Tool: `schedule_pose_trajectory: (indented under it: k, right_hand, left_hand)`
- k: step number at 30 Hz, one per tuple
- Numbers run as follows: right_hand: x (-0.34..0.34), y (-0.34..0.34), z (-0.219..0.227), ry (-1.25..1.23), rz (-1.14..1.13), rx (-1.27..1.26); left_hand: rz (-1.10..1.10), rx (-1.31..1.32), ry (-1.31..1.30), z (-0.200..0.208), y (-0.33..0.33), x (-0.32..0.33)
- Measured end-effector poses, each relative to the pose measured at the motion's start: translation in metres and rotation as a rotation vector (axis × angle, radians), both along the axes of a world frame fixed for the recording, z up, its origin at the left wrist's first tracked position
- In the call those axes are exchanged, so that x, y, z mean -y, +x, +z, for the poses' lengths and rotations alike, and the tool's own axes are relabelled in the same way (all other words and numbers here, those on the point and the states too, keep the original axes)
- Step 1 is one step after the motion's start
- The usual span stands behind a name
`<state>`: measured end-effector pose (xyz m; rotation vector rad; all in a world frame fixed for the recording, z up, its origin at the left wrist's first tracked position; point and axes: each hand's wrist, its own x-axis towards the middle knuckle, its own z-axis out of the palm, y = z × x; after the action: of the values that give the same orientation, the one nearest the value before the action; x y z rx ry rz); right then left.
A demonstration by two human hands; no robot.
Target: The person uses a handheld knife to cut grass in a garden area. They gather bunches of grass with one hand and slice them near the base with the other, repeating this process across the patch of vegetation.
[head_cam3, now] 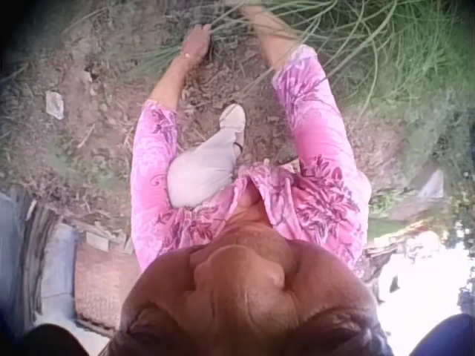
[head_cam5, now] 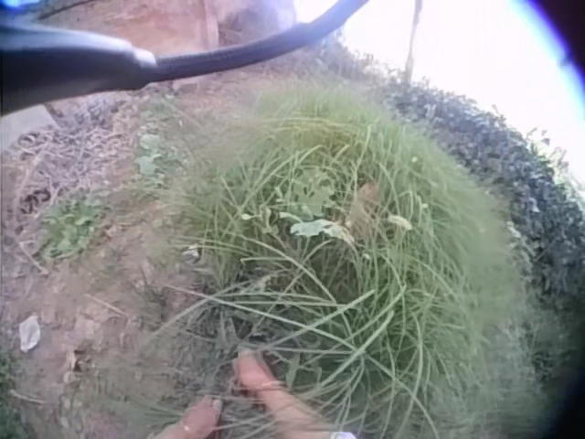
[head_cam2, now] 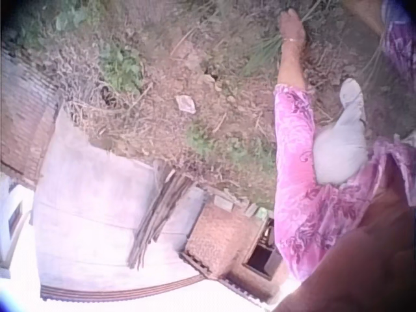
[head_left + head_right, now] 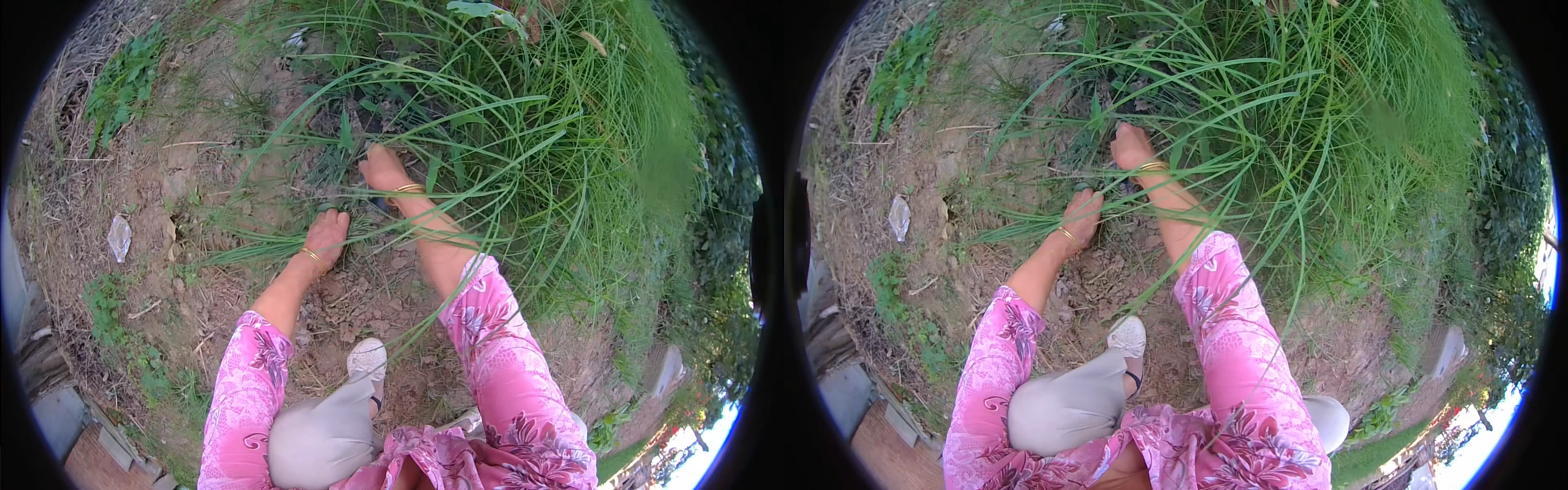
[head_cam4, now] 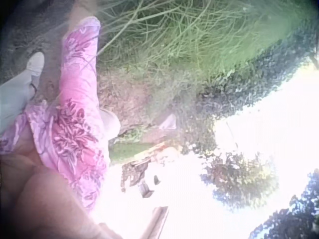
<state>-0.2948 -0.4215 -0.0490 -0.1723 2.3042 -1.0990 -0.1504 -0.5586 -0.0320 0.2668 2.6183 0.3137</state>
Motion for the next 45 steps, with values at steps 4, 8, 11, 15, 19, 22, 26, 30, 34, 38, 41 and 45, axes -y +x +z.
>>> schedule_pose_trajectory:
  k: [4,8,11,15,19,22,26,30,34,38,41,45]
  right_hand:
    - [-0.051,0.015,0.033,-0.108,0.211,-0.053]
    - [-0.127,0.103,0.015,-0.260,-0.107,-0.162]
    - [-0.159,0.159,0.012,-0.210,-0.318,0.275]
    - [-0.151,0.174,-0.040,-0.265,-0.544,0.212]
    - [-0.114,0.099,-0.037,-0.470,-0.651,0.253]
    - [-0.101,0.081,-0.038,-0.508,-0.745,0.210]
    - [-0.106,0.085,-0.034,-0.559,-0.667,0.307]
    - [-0.112,0.128,-0.014,-0.323,-0.245,-0.047]
    - [-0.149,0.171,-0.015,-0.115,-0.132,0.138]
    - [-0.131,0.131,0.001,-0.198,-0.602,0.231]
    - [-0.116,0.080,-0.021,-0.610,-0.750,0.270]
    - [-0.100,0.096,-0.037,-0.302,-0.600,0.244]
  left_hand:
    - [0.019,0.009,-0.025,-0.003,0.003,0.001]
    - [0.028,-0.065,0.044,-0.011,0.005,0.004]
    - [0.010,-0.076,0.031,-0.012,0.005,0.006]
    - [-0.013,-0.066,0.021,-0.007,0.004,0.004]
    - [-0.019,-0.116,0.014,-0.013,0.012,0.010]
    - [-0.033,-0.104,0.081,-0.019,0.008,0.007]
    - [-0.027,-0.051,0.070,-0.007,0.005,0.003]
    - [-0.033,-0.110,0.056,-0.008,0.005,0.005]
    - [-0.053,-0.070,0.048,-0.005,0.005,0.002]
    - [-0.059,-0.111,0.024,-0.012,0.007,0.009]
    - [-0.053,-0.027,0.022,-0.016,0.002,0.003]
    - [-0.045,-0.084,0.056,-0.010,0.008,0.005]
